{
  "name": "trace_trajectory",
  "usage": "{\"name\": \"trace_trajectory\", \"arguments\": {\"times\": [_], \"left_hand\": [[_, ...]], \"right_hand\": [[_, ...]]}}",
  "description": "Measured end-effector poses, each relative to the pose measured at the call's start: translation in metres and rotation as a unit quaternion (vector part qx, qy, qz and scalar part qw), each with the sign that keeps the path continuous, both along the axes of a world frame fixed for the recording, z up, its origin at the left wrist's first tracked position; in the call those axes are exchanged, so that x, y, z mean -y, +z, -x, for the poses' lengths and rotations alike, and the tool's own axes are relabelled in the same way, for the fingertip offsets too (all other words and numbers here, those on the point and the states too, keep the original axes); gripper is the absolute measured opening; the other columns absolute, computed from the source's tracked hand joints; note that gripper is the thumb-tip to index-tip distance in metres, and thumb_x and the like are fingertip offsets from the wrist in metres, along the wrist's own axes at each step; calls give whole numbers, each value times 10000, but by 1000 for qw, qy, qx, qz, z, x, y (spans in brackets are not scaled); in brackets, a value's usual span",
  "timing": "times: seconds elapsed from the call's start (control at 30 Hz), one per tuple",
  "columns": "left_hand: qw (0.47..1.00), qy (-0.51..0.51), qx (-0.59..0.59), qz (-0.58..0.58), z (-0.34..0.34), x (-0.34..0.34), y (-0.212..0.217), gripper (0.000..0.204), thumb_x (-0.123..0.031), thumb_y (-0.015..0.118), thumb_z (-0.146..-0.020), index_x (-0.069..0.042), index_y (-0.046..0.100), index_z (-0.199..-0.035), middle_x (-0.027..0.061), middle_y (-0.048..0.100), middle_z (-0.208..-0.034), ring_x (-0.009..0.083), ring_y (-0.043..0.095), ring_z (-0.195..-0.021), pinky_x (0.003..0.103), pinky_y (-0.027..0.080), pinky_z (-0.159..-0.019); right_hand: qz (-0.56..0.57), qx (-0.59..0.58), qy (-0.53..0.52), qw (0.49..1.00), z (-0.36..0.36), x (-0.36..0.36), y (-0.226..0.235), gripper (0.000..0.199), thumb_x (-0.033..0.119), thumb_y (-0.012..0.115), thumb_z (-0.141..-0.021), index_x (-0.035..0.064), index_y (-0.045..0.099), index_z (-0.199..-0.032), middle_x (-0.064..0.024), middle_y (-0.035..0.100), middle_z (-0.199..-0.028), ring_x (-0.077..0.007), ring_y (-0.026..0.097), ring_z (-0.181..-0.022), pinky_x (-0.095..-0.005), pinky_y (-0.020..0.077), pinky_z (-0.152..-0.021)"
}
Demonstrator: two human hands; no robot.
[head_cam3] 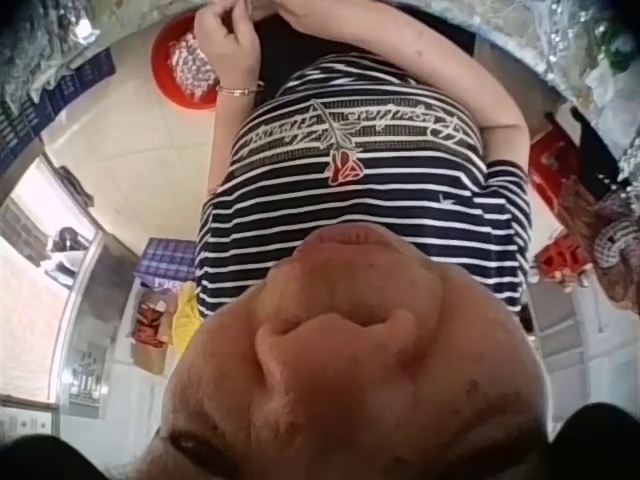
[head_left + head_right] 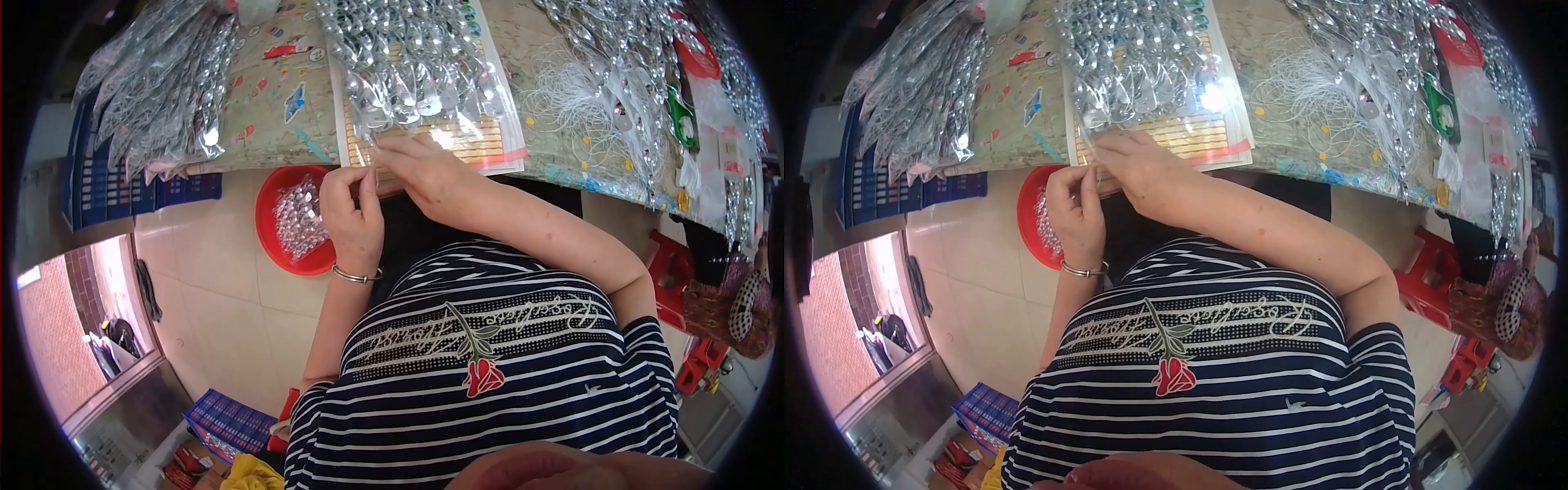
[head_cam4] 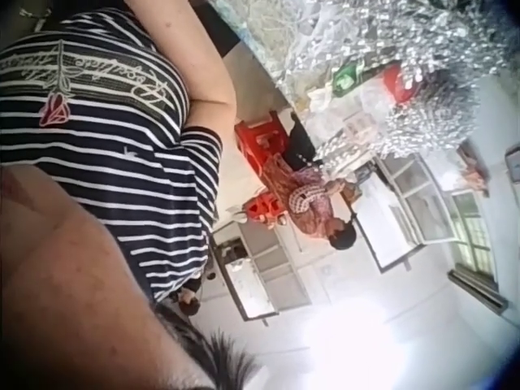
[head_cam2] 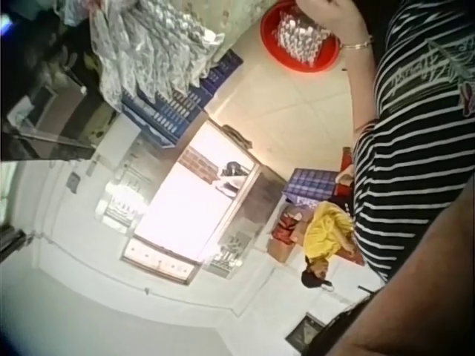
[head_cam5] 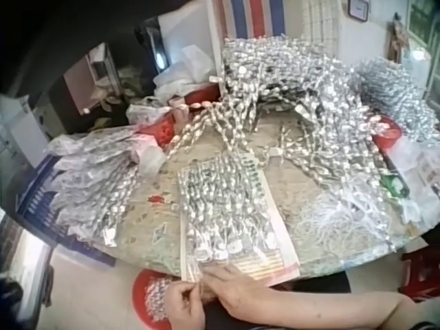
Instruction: Packaging silver tinsel decorations into plastic sleeves with yellow backing cards and applying stickers.
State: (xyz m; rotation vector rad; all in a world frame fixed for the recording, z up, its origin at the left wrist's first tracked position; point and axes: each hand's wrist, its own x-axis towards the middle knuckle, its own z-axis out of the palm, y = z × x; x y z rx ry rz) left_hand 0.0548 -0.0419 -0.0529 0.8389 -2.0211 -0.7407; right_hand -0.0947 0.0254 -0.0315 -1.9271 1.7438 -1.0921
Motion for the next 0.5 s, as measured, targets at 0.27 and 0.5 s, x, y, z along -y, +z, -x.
{"name": "trace_trajectory", "arguments": {"times": [0.27, 0.5], "left_hand": [[988, -14, -32, -152, -9, -6, -7, 498, -49, 688, -830, 37, 432, -1248, 42, 557, -894, 98, 534, -733, 232, 453, -663], [975, -33, -57, -214, -8, -11, -5, 521, -37, 658, -855, 38, 384, -1292, 28, 572, -879, 62, 526, -727, 181, 426, -648]], "right_hand": [[-128, 110, -27, 985, 47, -65, 17, 246, 48, 520, -909, -1, 590, -1141, -157, 593, -1152, -296, 573, -1068, -351, 444, -934], [-159, 161, -131, 965, 60, -100, 37, 298, 30, 478, -945, 14, 564, -1230, -94, 590, -1146, -157, 583, -1008, -267, 471, -860]]}}
